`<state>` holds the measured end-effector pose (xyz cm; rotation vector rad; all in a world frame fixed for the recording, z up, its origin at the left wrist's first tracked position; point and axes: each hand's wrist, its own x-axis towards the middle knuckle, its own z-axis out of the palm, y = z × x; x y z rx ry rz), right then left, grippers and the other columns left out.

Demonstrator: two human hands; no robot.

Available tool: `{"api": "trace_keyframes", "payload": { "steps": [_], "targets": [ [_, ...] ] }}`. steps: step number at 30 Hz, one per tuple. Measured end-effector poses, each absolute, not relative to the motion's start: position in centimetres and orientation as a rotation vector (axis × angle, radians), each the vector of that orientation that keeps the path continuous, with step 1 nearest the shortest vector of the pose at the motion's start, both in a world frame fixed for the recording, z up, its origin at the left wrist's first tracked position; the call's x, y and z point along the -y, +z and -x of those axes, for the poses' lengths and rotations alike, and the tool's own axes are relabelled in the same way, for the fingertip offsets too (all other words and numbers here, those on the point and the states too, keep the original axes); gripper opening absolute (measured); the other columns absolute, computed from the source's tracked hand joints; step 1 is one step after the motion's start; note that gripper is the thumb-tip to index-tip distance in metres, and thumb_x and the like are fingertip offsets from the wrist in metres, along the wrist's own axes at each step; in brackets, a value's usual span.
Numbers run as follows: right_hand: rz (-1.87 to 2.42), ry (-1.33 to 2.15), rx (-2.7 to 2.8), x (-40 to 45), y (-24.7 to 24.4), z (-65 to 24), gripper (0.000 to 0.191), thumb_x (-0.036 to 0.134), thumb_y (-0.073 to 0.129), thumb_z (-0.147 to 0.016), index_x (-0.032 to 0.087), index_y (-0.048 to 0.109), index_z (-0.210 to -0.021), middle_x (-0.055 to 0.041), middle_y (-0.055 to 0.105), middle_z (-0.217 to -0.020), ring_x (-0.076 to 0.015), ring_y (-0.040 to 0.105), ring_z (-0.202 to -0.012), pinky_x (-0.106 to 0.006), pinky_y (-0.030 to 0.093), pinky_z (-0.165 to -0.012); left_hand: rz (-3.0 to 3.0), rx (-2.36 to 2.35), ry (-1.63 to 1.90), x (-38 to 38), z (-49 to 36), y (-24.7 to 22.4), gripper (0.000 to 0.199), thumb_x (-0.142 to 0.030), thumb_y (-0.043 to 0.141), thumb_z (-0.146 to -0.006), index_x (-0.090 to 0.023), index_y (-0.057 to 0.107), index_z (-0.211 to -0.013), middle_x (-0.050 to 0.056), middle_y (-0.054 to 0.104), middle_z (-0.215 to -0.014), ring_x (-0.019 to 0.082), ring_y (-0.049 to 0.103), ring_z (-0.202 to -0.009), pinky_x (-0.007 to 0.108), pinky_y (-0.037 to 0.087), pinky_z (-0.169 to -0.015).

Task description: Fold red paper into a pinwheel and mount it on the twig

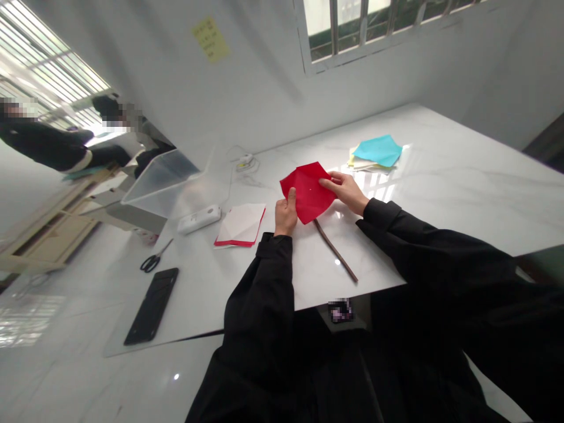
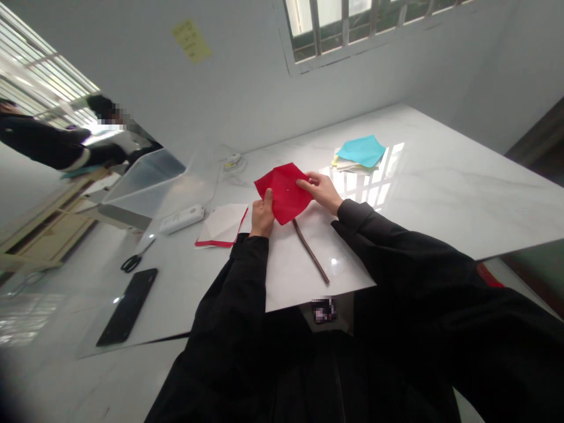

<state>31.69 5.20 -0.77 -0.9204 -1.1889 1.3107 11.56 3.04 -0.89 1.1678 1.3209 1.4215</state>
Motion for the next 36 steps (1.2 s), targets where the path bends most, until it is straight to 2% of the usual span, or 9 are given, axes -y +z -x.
{"api": "trace_keyframes", "payload": {
  "steps": [9,14,17,20,25,29,31,33,36],
  "targets": [
    [1.028,1.338,1.045,-5.9,-0.8,-32.3,0.047,0.065,0.080,-0.082,0.019,0.074,-0.084,-0.0080,0.079,-0.083,-0.0246,0.075,-0.075,-0.032,0.061,-0.063,-1.203,-1.276,1.302,-2.2,-12.0,-0.1,0.067,-0.061,0.078,-0.084,-0.020,0.041,-0.046,-0.002,0.040,-0.044,0.009,0.033,-0.043,0.029,0.020,-0.047],
    [0.995,1.512,0.932,-4.8,0.2,-31.6,0.040,0.058,0.075,-0.092,0.018,0.071,-0.090,-0.0120,0.080,-0.089,-0.0279,0.077,-0.080,-0.039,0.066,-0.071,-1.260,-1.336,1.309,-2.2,-12.0,0.0,0.071,-0.075,0.067,-0.086,-0.022,0.041,-0.047,0.000,0.043,-0.043,0.012,0.040,-0.044,0.029,0.026,-0.047],
    [0.959,1.658,0.906,-4.2,0.6,-31.1,0.029,0.045,0.076,-0.094,0.017,0.072,-0.092,-0.0133,0.081,-0.094,-0.0257,0.077,-0.080,-0.037,0.066,-0.073,-1.216,-1.361,1.341,-2.4,-11.9,-0.3,0.070,-0.080,0.064,-0.085,-0.022,0.046,-0.051,0.001,0.047,-0.045,0.013,0.046,-0.045,0.029,0.030,-0.048],
    [0.927,1.720,0.869,-4.6,0.2,-30.8,0.022,0.038,0.074,-0.096,0.016,0.072,-0.094,-0.0136,0.081,-0.097,-0.0239,0.077,-0.081,-0.037,0.066,-0.075,-1.187,-1.344,1.358,-2.7,-11.6,-0.7,0.072,-0.085,0.060,-0.083,-0.021,0.048,-0.052,0.000,0.048,-0.045,0.011,0.043,-0.043,0.028,0.029,-0.046],
    [1.167,1.139,0.807,-7.5,0.5,-33.5,0.024,0.037,0.054,-0.105,0.016,0.066,-0.102,-0.0153,0.077,-0.099,-0.0279,0.076,-0.090,-0.040,0.064,-0.075,-1.113,-1.274,1.382,-3.6,-11.0,-1.6,0.082,-0.093,0.037,-0.088,-0.021,0.058,-0.054,-0.004,0.031,-0.036,0.009,0.026,-0.033,0.027,0.019,-0.039],
    [1.213,0.676,0.783,-9.6,3.1,-39.6,0.052,0.045,0.023,-0.113,0.016,0.055,-0.142,-0.0189,0.062,-0.141,-0.0287,0.060,-0.132,-0.048,0.051,-0.108,-1.151,-1.242,1.424,-3.8,-11.0,-2.0,0.080,-0.089,0.038,-0.091,-0.019,0.063,-0.060,-0.004,0.034,-0.038,0.008,0.028,-0.034,0.025,0.020,-0.039],
    [1.279,0.123,1.063,-10.3,3.6,-42.7,0.058,0.042,0.020,-0.113,0.016,0.049,-0.155,-0.0201,0.049,-0.158,-0.0298,0.045,-0.149,-0.051,0.041,-0.117,-1.227,-1.257,1.405,-3.6,-11.2,-2.1,0.079,-0.086,0.040,-0.092,-0.018,0.066,-0.062,-0.004,0.036,-0.038,0.008,0.029,-0.035,0.025,0.020,-0.039],
    [1.347,-0.194,1.318,-11.0,2.8,-45.0,0.058,0.040,0.021,-0.113,0.020,0.046,-0.162,-0.0144,0.033,-0.172,-0.0271,0.027,-0.160,-0.051,0.028,-0.126,-1.279,-1.268,1.386,-3.5,-11.3,-2.2,0.077,-0.084,0.042,-0.093,-0.018,0.067,-0.063,-0.004,0.036,-0.039,0.008,0.030,-0.036,0.025,0.021,-0.040],
    [1.679,-0.113,1.707,-12.1,-0.4,-46.9,0.054,0.032,0.028,-0.111,0.021,0.055,-0.157,-0.0133,0.039,-0.170,-0.0328,0.026,-0.161,-0.062,0.023,-0.126,-1.289,-1.277,1.379,-3.3,-11.3,-2.1,0.074,-0.081,0.043,-0.095,-0.018,0.067,-0.064,-0.004,0.036,-0.039,0.008,0.030,-0.037,0.026,0.021,-0.041]
  ]
}}
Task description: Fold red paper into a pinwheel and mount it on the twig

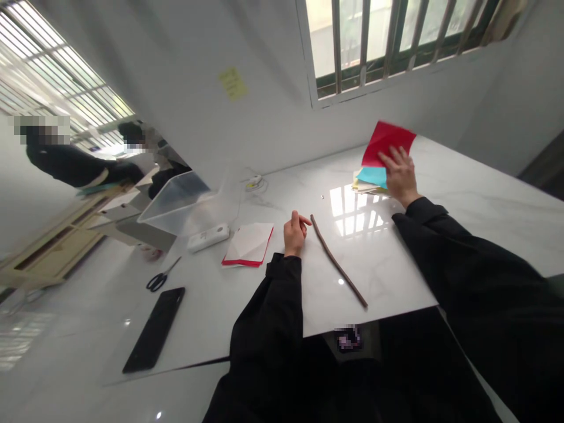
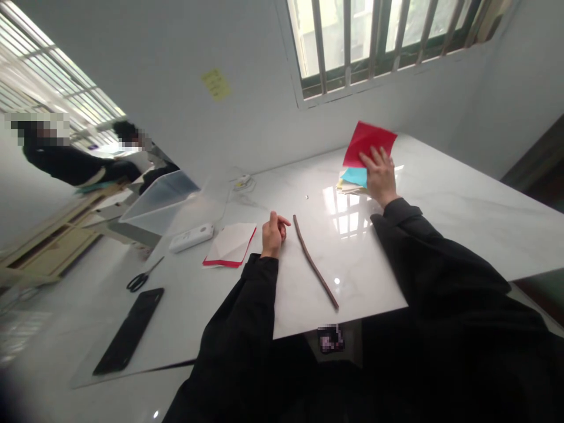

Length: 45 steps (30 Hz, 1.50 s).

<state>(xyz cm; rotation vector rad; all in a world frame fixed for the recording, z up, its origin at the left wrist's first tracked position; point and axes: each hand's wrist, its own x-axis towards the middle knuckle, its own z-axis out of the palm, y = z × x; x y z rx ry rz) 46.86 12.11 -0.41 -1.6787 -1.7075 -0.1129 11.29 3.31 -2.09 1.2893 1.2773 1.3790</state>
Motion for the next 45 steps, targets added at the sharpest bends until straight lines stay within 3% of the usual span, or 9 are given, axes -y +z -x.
{"api": "trace_keyframes", "payload": {
  "steps": [4,13,17,22,30,36,40,42,45],
  "targets": [
    [1.969,0.211,2.039,-13.0,-4.3,-47.3,0.058,0.046,0.034,-0.109,0.023,0.053,-0.158,-0.0148,0.043,-0.168,-0.0375,0.037,-0.156,-0.073,0.022,-0.123,-1.267,-1.285,1.384,-3.3,-11.2,-2.0,0.072,-0.080,0.045,-0.094,-0.017,0.067,-0.065,-0.004,0.037,-0.041,0.008,0.030,-0.037,0.026,0.022,-0.041],
    [1.849,-0.009,1.828,-12.3,-4.2,-47.2,0.069,0.063,0.042,-0.103,0.021,0.053,-0.157,-0.0142,0.042,-0.169,-0.0437,0.029,-0.158,-0.074,0.021,-0.123,-1.274,-1.318,1.386,-3.2,-11.4,-2.1,0.074,-0.081,0.043,-0.094,-0.017,0.067,-0.066,-0.004,0.038,-0.043,0.009,0.032,-0.039,0.026,0.024,-0.044],
    [1.576,-0.136,1.693,-11.2,-2.9,-43.6,0.050,0.042,0.039,-0.107,0.016,0.070,-0.136,-0.0183,0.062,-0.148,-0.0367,0.049,-0.143,-0.060,0.034,-0.122,-1.302,-1.357,1.396,-3.2,-11.7,-2.2,0.075,-0.080,0.042,-0.095,-0.017,0.067,-0.064,-0.003,0.039,-0.042,0.009,0.033,-0.040,0.027,0.025,-0.045],
    [1.195,0.201,1.860,-7.8,-3.1,-33.6,0.038,0.032,0.044,-0.106,0.020,0.078,-0.115,-0.0151,0.076,-0.112,-0.0311,0.066,-0.108,-0.046,0.051,-0.103,-1.337,-1.379,1.413,-3.2,-11.6,-2.4,0.073,-0.078,0.043,-0.095,-0.018,0.068,-0.064,-0.003,0.039,-0.043,0.010,0.035,-0.042,0.027,0.028,-0.048],
    [1.078,0.662,1.969,-4.8,-3.8,-27.4,0.023,0.025,0.060,-0.096,0.021,0.080,-0.105,-0.0033,0.074,-0.078,-0.0178,0.063,-0.067,-0.030,0.048,-0.072,-1.378,-1.477,1.454,-2.5,-11.4,-2.5,0.070,-0.068,0.032,-0.103,-0.019,0.069,-0.071,-0.002,0.044,-0.049,0.012,0.040,-0.046,0.028,0.035,-0.053],
    [1.015,0.737,1.850,-5.0,-3.7,-28.4,0.031,0.039,0.056,-0.100,0.019,0.080,-0.106,-0.0030,0.072,-0.075,-0.0177,0.061,-0.067,-0.031,0.046,-0.070,-2.012,-1.972,1.324,-0.4,-7.3,-0.5,0.029,-0.038,0.059,-0.096,-0.021,0.078,-0.111,0.011,0.074,-0.107,0.026,0.066,-0.102,0.039,0.049,-0.100],
    [1.051,0.735,1.803,-5.4,-3.7,-28.3,0.033,0.043,0.055,-0.101,0.021,0.080,-0.099,-0.0038,0.073,-0.077,-0.0196,0.063,-0.070,-0.033,0.046,-0.071,-2.049,-2.428,0.801,0.4,-1.5,0.7,0.068,-0.047,0.073,-0.087,-0.027,0.059,-0.150,0.016,0.049,-0.161,0.041,0.040,-0.150,0.052,0.035,-0.121],
    [1.068,0.738,1.769,-5.6,-3.6,-28.3,0.033,0.044,0.055,-0.101,0.023,0.080,-0.096,-0.0037,0.074,-0.077,-0.0205,0.064,-0.071,-0.034,0.046,-0.072,-1.929,-2.470,0.496,0.5,0.8,0.6,0.083,-0.057,0.072,-0.086,-0.020,0.050,-0.158,0.021,0.045,-0.164,0.044,0.038,-0.152,0.054,0.034,-0.122],
    [1.080,0.760,1.728,-5.9,-3.6,-28.4,0.030,0.042,0.057,-0.100,0.024,0.080,-0.093,-0.0034,0.074,-0.078,-0.0213,0.065,-0.073,-0.035,0.047,-0.073,-1.958,-2.389,0.288,0.5,2.5,0.2,0.071,-0.052,0.059,-0.094,-0.012,0.056,-0.152,0.023,0.051,-0.160,0.038,0.042,-0.152,0.048,0.030,-0.127]
  ]
}}
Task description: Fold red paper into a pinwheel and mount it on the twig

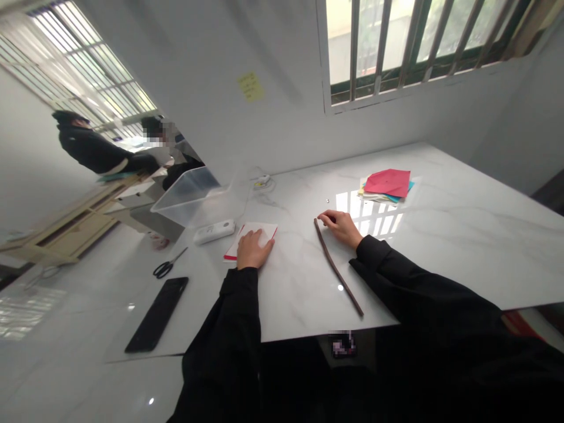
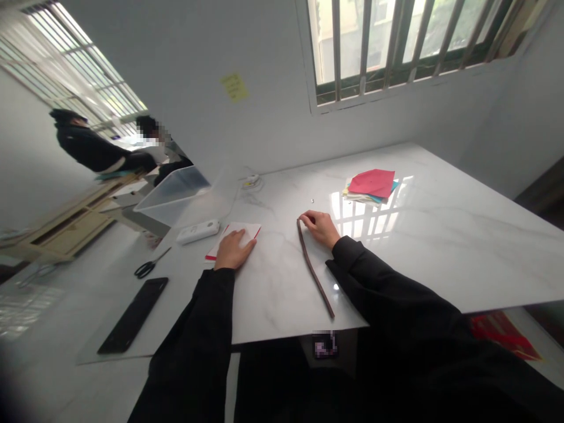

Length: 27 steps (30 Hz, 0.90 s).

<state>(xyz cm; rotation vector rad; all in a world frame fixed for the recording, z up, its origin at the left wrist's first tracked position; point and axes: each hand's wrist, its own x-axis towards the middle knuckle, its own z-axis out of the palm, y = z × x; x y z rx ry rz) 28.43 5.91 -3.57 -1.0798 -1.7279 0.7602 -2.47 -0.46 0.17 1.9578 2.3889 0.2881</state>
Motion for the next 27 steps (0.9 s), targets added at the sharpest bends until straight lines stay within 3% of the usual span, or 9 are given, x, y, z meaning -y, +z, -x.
{"api": "trace_keyframes", "payload": {
  "steps": [4,7,13,18,23,27],
  "targets": [
    [1.089,0.799,1.685,-6.1,-3.4,-28.6,0.028,0.041,0.059,-0.097,0.023,0.080,-0.091,-0.0032,0.074,-0.076,-0.0204,0.065,-0.072,-0.034,0.046,-0.073,-1.970,-2.332,0.380,0.4,2.8,0.4,0.054,-0.044,0.060,-0.093,-0.018,0.068,-0.139,0.014,0.061,-0.153,0.035,0.051,-0.147,0.042,0.033,-0.126],
    [1.077,0.852,1.635,-6.2,-3.4,-28.8,0.029,0.041,0.059,-0.096,0.022,0.080,-0.090,-0.0026,0.073,-0.074,-0.0187,0.063,-0.069,-0.032,0.045,-0.071,-1.833,-2.326,0.464,0.2,3.1,1.4,0.046,-0.046,0.065,-0.091,-0.021,0.075,-0.129,0.011,0.069,-0.143,0.037,0.060,-0.137,0.045,0.042,-0.121],
    [1.033,0.946,1.559,-6.9,-3.8,-29.2,0.031,0.044,0.060,-0.093,0.020,0.080,-0.091,-0.0029,0.072,-0.075,-0.0179,0.061,-0.070,-0.031,0.047,-0.071,-1.731,-2.274,0.392,-0.1,4.2,3.3,0.049,-0.050,0.071,-0.087,-0.022,0.078,-0.126,0.014,0.076,-0.127,0.039,0.067,-0.125,0.050,0.049,-0.111],
    [0.998,0.991,1.519,-7.2,-3.9,-29.3,0.031,0.045,0.061,-0.093,0.021,0.080,-0.091,-0.0029,0.071,-0.074,-0.0174,0.061,-0.069,-0.032,0.048,-0.070,-1.780,-2.238,0.333,-0.3,4.9,4.0,0.049,-0.047,0.071,-0.084,-0.023,0.079,-0.126,0.013,0.074,-0.134,0.037,0.068,-0.125,0.046,0.049,-0.112],
    [0.971,1.030,1.498,-7.2,-3.9,-29.4,0.031,0.045,0.062,-0.092,0.020,0.080,-0.092,-0.0031,0.070,-0.074,-0.0176,0.061,-0.070,-0.032,0.049,-0.071,-1.765,-2.256,0.341,-0.7,4.8,4.6,0.040,-0.039,0.068,-0.086,-0.022,0.082,-0.119,0.011,0.080,-0.121,0.035,0.073,-0.116,0.041,0.052,-0.105],
    [0.969,1.050,1.488,-7.4,-4.1,-29.4,0.032,0.046,0.062,-0.092,0.019,0.080,-0.093,-0.0037,0.071,-0.075,-0.0181,0.062,-0.072,-0.032,0.050,-0.072,-1.791,-2.309,0.350,-0.9,4.6,4.4,0.036,-0.042,0.067,-0.087,-0.022,0.084,-0.112,0.012,0.082,-0.109,0.036,0.074,-0.110,0.041,0.055,-0.098]
  ]
}}
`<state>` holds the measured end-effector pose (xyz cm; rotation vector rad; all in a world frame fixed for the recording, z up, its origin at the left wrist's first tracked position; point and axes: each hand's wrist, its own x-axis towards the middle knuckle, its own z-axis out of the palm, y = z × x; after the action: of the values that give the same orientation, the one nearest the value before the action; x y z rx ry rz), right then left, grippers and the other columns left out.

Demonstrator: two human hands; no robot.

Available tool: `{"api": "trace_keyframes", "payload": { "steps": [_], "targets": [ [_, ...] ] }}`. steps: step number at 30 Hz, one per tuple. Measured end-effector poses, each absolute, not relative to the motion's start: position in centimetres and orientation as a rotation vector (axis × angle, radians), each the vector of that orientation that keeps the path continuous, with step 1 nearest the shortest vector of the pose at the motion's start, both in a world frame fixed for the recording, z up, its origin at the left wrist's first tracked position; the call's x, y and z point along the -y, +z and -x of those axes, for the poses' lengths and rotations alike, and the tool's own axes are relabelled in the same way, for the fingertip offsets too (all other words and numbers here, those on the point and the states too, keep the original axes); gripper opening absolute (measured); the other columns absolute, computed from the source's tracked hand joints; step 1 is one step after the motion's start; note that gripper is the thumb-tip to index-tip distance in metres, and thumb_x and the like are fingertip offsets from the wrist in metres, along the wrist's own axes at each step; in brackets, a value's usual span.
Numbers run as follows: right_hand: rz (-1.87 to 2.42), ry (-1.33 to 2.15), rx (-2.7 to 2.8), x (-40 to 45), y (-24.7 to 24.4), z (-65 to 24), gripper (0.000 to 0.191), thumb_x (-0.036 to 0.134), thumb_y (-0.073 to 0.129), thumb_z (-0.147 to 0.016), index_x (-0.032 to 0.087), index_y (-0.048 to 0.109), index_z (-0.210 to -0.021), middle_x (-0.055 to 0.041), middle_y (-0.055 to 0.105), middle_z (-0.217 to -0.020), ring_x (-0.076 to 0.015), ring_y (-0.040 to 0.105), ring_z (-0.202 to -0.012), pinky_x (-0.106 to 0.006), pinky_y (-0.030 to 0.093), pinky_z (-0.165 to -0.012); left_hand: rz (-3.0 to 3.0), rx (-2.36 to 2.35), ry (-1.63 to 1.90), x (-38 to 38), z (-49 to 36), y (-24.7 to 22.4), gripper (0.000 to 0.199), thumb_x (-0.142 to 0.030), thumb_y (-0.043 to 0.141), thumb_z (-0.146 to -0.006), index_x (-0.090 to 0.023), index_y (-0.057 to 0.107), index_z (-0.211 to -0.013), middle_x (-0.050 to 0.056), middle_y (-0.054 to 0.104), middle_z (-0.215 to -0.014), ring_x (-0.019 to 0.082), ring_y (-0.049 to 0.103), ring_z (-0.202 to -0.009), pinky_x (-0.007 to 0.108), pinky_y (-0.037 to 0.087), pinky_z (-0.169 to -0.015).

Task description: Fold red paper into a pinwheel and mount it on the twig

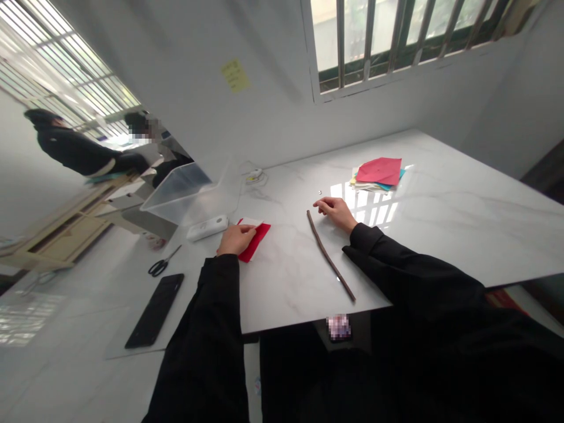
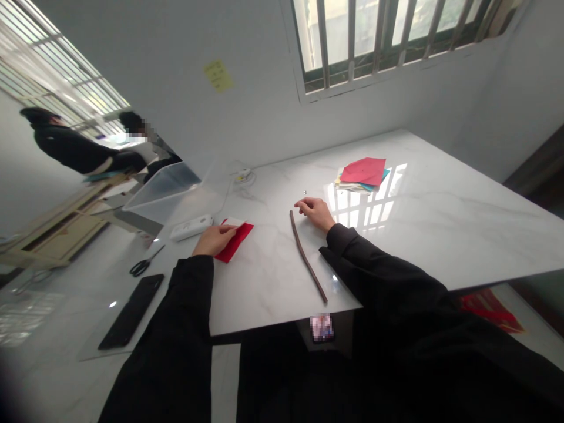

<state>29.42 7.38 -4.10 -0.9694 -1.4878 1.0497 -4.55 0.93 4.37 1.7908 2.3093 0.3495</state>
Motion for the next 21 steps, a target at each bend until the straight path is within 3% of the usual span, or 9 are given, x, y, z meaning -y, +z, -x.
{"api": "trace_keyframes", "payload": {
  "steps": [12,21],
  "targets": [
    [0.942,1.079,1.455,-7.6,-4.1,-29.4,0.033,0.048,0.063,-0.090,0.019,0.079,-0.091,-0.0033,0.069,-0.073,-0.0168,0.060,-0.069,-0.031,0.050,-0.070,-1.614,-2.218,0.486,-0.6,5.0,3.7,0.031,-0.043,0.073,-0.081,-0.019,0.082,-0.099,0.011,0.081,-0.094,0.030,0.076,-0.095,0.036,0.058,-0.088],
    [0.940,1.149,1.367,-7.6,-3.4,-29.6,0.030,0.046,0.068,-0.088,0.019,0.079,-0.089,-0.0033,0.069,-0.073,-0.0160,0.061,-0.069,-0.031,0.051,-0.070,-1.286,-2.007,0.860,0.4,5.7,2.8,0.045,-0.046,0.079,-0.078,-0.016,0.079,-0.111,0.011,0.080,-0.099,0.026,0.075,-0.093,0.036,0.060,-0.090]
  ]
}}
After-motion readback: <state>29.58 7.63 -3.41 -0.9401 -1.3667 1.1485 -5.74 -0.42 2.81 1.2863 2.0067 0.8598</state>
